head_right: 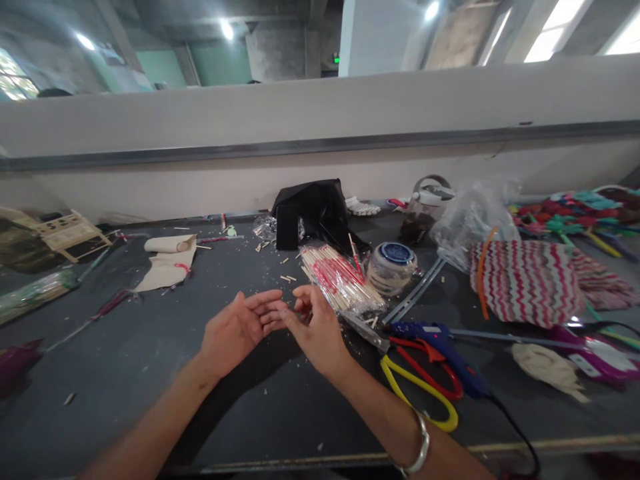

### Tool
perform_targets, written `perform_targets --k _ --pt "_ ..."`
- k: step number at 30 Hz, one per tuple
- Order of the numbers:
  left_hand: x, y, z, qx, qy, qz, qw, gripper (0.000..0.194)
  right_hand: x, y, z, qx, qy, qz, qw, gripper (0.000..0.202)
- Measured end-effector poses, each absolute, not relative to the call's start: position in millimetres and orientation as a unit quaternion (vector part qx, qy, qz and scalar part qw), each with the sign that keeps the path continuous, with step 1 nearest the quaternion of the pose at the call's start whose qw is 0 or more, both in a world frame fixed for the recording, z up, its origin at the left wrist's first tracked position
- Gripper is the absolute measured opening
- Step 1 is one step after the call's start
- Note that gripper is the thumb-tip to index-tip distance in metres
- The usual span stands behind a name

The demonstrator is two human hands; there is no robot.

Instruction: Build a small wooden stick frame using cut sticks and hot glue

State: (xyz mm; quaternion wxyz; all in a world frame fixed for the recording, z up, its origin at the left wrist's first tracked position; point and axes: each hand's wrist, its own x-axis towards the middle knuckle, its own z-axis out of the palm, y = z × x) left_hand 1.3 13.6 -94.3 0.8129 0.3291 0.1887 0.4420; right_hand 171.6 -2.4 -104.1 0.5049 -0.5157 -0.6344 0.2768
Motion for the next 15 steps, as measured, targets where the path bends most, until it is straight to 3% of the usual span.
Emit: perform_targets --k 4,9,15 --pt "0.3 11.2 -91.7 0.325 0.177 0.446 0.815 0.049 168.8 0.0 -106.3 -0.5 -0.656 0.331 0.459 0.016" --pt "-2.5 14.4 -92.4 0.329 0.196 0.449 0.807 0.049 169.9 2.0 -105.6 -0.519 -0.634 0.364 0.443 0.02" --pt "-3.3 19.7 -91.5 0.288 0.265 0.496 0.775 0.039 177.2 3.0 -102.1 -0.536 -0.589 0.363 0.484 0.028"
